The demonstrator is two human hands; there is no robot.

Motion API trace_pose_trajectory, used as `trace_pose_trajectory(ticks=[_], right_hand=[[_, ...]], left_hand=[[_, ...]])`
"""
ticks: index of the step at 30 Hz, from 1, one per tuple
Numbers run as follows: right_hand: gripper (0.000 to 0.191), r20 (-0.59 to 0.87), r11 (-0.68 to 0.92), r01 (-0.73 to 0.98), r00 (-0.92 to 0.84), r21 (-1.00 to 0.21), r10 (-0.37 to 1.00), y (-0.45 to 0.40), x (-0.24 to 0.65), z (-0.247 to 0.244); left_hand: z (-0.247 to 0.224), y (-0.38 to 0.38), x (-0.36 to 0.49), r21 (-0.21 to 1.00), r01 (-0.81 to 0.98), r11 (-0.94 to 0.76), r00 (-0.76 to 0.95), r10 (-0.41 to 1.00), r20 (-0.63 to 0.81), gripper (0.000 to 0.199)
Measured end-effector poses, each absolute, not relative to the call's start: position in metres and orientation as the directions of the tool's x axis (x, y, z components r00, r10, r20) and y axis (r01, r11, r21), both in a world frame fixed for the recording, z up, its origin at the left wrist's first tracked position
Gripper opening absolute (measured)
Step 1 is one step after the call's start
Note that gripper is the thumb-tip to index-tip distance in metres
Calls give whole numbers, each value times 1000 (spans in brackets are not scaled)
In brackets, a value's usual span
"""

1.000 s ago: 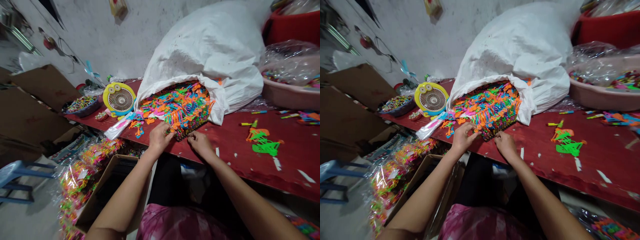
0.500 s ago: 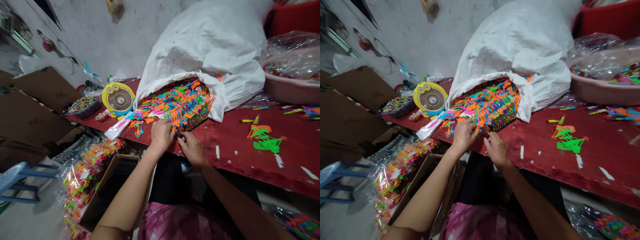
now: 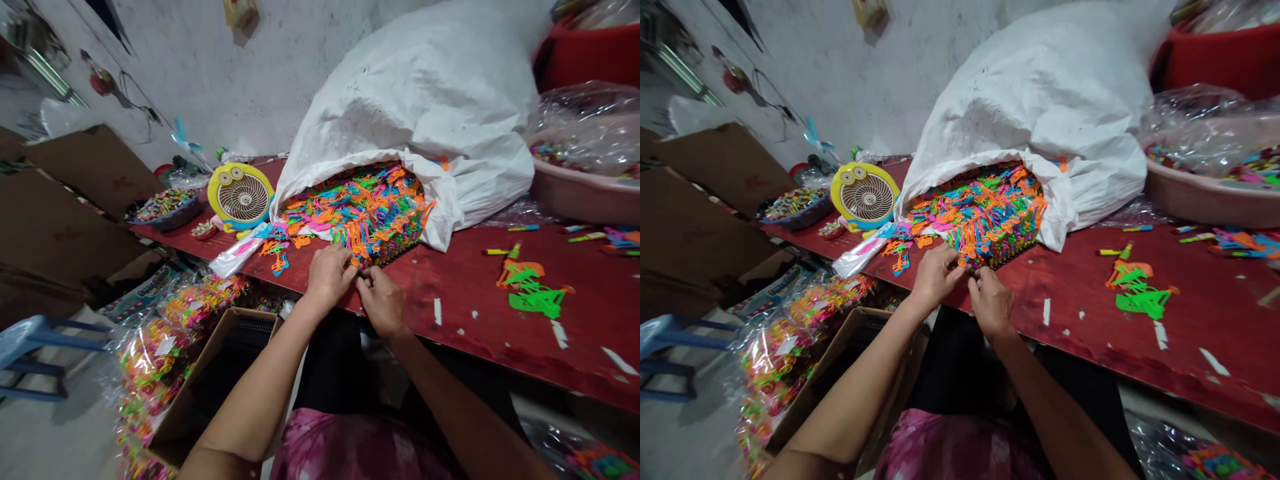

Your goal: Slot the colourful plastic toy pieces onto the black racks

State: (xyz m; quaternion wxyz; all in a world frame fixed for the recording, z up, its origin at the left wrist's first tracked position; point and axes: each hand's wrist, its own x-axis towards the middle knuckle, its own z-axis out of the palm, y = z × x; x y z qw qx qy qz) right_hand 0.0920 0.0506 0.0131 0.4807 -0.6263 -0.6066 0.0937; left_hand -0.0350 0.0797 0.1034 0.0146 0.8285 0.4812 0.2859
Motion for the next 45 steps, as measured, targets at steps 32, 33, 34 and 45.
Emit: trace_pose_trajectory(ticks=[32,33,34,45], right_hand=[[42,323,34,608,372,-793,870,155,240,12],[43,319,25,614,374,-789,871,158,241,11],[43,317,20,619,375,-785,871,160,241,10],[25,358,27,676,355,-736,863,159,235,7]], left_hand=[[-2,77,-11,495,832,-250,-15,882,471,34],[-2,78,-11,476,842,-252,-3,881,472,34],[-3,78,-11,459,852,-253,6,881,474,34],[2,84,-13,377,883,-279,108,903,416,38]])
